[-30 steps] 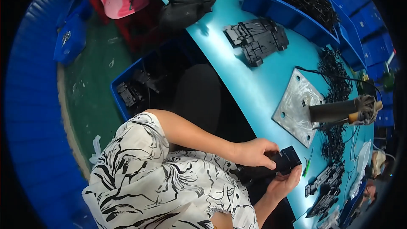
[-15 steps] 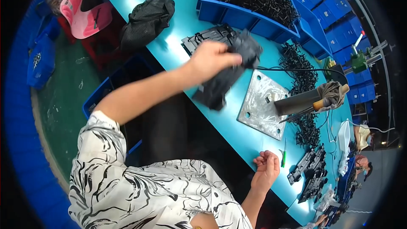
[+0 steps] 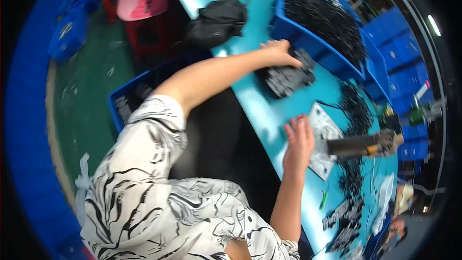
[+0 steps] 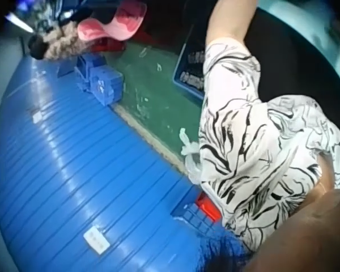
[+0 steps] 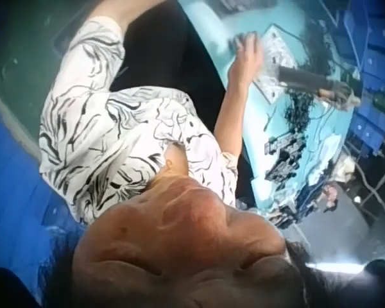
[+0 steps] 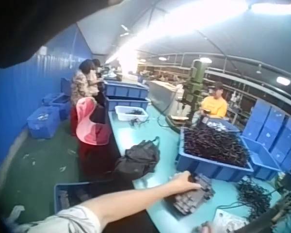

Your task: Assembling plastic components of a toy car chassis at a factory workbench, including heat-staking parts with a tool.

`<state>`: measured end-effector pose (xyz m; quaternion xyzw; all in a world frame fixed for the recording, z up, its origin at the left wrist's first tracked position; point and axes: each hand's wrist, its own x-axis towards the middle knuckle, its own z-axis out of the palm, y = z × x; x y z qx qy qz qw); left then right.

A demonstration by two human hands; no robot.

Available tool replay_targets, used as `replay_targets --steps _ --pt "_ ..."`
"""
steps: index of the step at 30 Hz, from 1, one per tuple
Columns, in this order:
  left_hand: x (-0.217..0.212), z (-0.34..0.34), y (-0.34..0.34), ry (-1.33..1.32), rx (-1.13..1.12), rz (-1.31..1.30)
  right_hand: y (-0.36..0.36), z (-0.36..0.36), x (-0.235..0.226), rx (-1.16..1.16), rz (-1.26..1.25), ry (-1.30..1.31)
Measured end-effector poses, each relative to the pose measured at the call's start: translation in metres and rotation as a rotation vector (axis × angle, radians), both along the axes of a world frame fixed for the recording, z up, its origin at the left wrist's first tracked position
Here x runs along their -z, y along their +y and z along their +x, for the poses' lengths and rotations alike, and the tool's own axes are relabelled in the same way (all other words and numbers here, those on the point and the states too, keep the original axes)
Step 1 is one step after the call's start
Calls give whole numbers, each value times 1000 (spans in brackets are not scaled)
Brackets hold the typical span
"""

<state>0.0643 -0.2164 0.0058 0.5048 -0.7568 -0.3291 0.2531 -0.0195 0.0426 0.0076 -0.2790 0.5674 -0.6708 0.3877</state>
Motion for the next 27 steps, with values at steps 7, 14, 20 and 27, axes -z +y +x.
replay_targets --steps 7,14,20,27 --pt "8 -1 48 223 -79 231 -45 -7 16 16 89 78" --pt "-6 48 83 825 82 520 -13 9 4 91 -95 293" --pt "-22 101 116 1325 278 664 -12 38 -26 -69 -347 635" --pt "-20 163 122 1277 356 936 -27 72 -30 -178 -231 739"
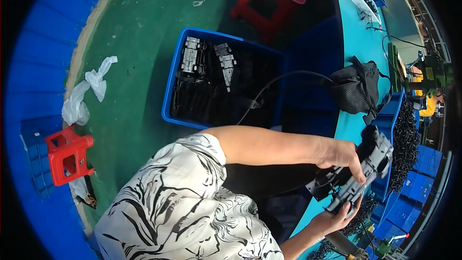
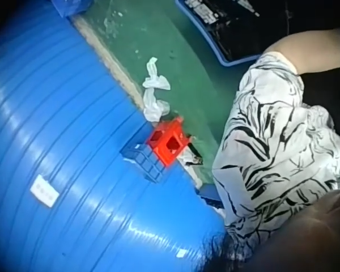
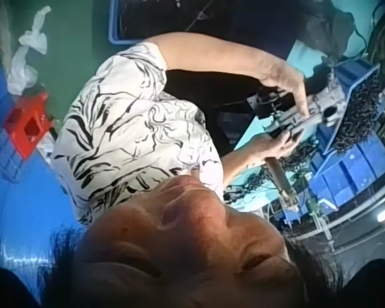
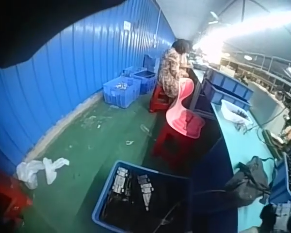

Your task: Assembling plastic components of a toy car chassis at a factory workbench, including heat-staking parts with a tool.

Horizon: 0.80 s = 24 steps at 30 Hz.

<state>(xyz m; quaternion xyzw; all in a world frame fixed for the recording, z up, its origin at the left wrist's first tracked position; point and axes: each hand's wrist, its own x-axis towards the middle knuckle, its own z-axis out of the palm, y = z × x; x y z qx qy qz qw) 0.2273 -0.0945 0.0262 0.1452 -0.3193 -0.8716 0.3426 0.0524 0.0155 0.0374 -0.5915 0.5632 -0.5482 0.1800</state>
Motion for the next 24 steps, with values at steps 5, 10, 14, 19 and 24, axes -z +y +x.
replay_targets --steps 5,10,14,19,24 --pt "4 59 10 145 -187 -28 -19 50 -8 -241 -70 197" --pt "16 158 11 76 -640 -108 -46 64 -17 -284 -60 238" --pt "80 251 -14 24 -872 93 -81 26 4 -98 141 574" --pt "203 281 -40 -320 -1034 464 -92 29 46 -177 244 892" --pt "329 223 -82 -808 -979 593 -93 32 45 -161 260 896"
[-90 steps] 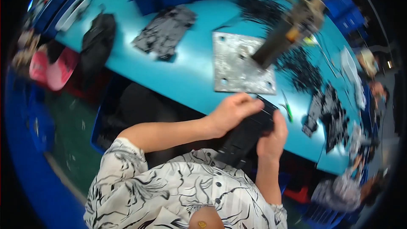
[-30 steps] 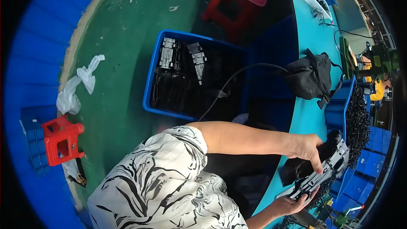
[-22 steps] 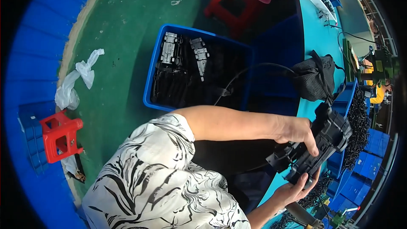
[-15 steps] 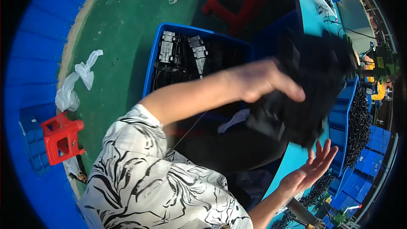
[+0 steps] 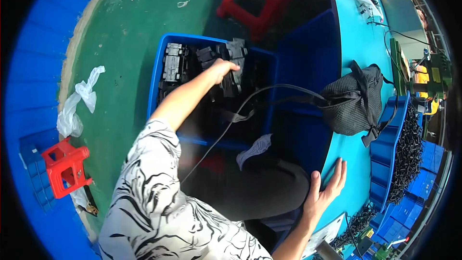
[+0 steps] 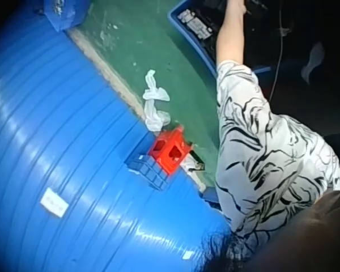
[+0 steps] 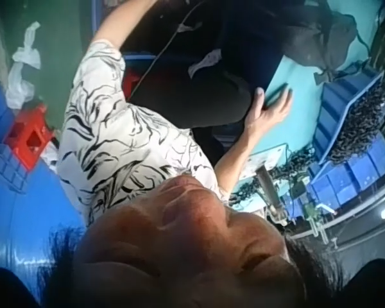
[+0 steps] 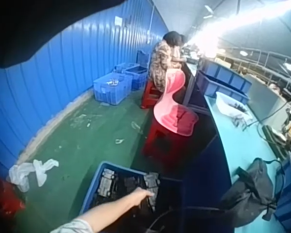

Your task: Assembling plastic components of a toy car chassis at a factory workbench, including heat-staking parts with a tool.

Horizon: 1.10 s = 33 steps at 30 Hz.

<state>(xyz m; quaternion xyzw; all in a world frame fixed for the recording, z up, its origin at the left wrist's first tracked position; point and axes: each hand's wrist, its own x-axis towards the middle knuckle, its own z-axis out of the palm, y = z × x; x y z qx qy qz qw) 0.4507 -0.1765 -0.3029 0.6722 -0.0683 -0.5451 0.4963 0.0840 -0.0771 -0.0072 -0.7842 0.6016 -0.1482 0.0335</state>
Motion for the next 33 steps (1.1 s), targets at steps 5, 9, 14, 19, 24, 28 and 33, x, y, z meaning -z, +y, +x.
replay_targets --steps 5,9,14,19,24,28,33 --pt "62 -60 -64 -32 192 103 -1 3 -6 63 33 13" --pt "192 46 -23 -549 190 101 -3 27 -1 -27 120 -164" --pt "154 -94 -58 -495 330 8 -6 7 -6 91 70 -14" --pt "160 -79 -68 -155 145 -171 -5 12 -4 75 88 -30" --pt "137 -82 -31 -687 202 -103 -5 12 -2 97 90 -18" --pt "73 -69 6 -1209 26 333 -5 9 -7 102 69 -11" --pt "97 -19 37 -759 -222 689 -6 13 -4 89 75 -38"
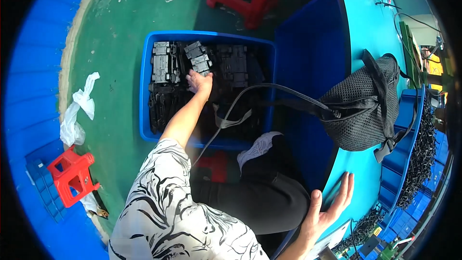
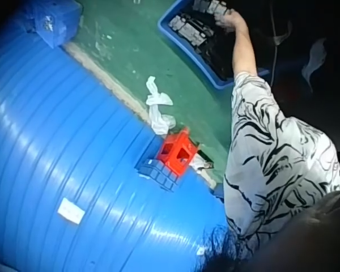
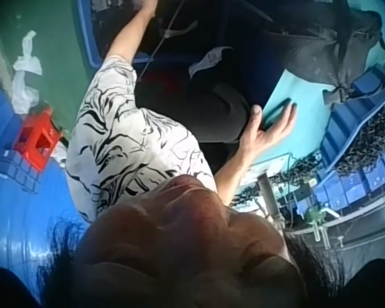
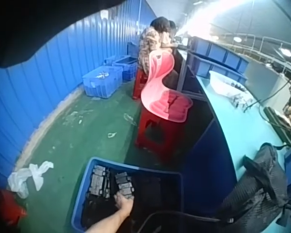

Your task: Assembling plastic components of a toy car chassis at a factory workbench, including heat-staking parts with a tool.

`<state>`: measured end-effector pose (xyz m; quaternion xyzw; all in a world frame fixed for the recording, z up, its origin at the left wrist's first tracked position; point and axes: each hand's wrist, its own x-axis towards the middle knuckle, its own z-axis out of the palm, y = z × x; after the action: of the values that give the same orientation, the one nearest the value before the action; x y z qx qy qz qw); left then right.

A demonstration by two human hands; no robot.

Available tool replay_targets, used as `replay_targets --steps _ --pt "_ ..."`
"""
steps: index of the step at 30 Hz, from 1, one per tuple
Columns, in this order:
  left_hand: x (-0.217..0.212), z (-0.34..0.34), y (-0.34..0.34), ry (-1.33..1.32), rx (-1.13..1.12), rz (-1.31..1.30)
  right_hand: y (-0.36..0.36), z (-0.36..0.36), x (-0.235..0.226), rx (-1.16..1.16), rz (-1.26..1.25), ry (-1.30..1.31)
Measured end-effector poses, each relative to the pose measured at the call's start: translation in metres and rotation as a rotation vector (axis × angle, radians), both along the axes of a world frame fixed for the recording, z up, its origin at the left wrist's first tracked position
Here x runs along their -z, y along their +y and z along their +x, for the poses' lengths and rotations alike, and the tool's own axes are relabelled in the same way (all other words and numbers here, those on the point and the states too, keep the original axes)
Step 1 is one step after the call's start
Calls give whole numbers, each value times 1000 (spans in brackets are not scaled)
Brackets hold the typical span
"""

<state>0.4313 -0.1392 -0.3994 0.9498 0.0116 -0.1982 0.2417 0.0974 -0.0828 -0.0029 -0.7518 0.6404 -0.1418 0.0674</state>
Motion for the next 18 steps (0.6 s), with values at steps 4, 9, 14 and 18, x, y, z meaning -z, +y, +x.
replay_targets --steps 4,9,14,18 --pt "30 -1 -6 5 114 -137 0 -5 4 6 4 -24" --pt "43 -3 -32 143 382 -203 4 2 0 -5 -5 -13" --pt "33 -6 -34 126 214 -257 2 1 1 20 1 -6" --pt "35 -4 -27 213 -127 -399 1 -1 -1 32 2 22"
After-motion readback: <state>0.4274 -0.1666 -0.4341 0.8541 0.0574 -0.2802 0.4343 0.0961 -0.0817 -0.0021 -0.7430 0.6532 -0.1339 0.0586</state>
